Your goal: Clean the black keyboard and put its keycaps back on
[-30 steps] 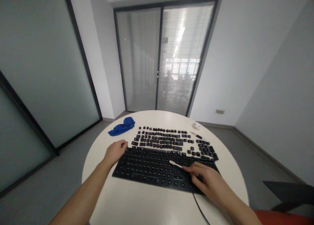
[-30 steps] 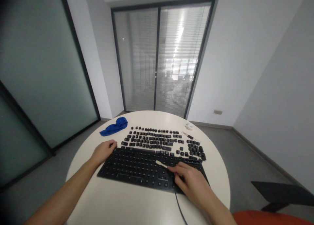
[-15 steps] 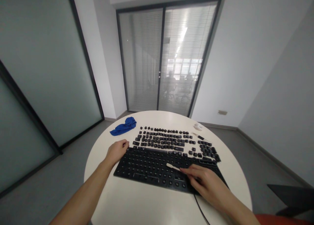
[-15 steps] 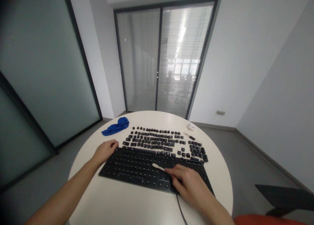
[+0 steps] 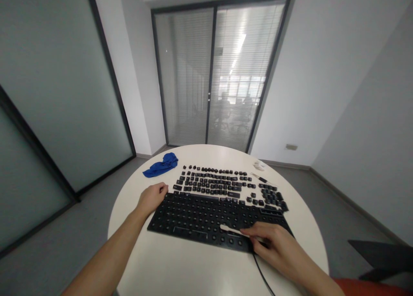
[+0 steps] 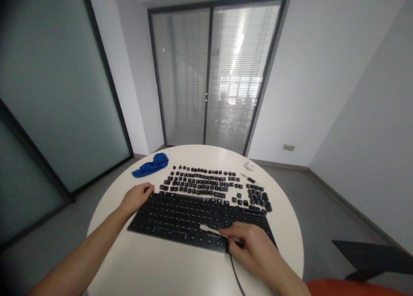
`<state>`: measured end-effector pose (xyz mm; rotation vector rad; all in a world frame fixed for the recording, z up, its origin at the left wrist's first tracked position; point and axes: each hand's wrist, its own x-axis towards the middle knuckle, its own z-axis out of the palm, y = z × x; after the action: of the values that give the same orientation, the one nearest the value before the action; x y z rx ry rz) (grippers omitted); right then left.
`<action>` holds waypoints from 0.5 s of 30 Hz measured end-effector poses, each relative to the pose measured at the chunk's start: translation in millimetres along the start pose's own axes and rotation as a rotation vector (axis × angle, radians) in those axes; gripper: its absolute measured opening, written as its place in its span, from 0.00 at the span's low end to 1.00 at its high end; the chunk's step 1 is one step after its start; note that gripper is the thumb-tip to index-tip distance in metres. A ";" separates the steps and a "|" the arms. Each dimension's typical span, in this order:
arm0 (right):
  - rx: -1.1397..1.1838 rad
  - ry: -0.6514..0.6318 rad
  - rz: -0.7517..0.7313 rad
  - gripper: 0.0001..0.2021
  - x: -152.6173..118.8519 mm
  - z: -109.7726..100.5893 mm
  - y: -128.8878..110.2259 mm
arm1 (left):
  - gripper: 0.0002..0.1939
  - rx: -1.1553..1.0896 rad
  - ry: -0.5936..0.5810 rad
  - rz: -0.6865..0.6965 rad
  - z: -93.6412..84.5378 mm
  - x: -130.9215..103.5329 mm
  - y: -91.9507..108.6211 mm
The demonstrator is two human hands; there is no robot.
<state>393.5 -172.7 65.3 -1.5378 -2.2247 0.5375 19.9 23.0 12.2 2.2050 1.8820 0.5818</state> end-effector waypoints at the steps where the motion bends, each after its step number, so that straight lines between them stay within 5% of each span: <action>1: 0.006 0.001 -0.010 0.18 -0.6 1.0 0.8 | 0.18 -0.001 0.001 0.001 0.0 -0.1 0.0; 15: 0.006 -0.045 -0.093 0.18 0.5 5.8 -10.9 | 0.17 -0.005 0.001 0.000 1.5 1.7 -1.0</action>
<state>381.8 -176.3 66.0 -1.4241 -2.3134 0.5554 19.9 25.0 10.7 2.2012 1.8790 0.5871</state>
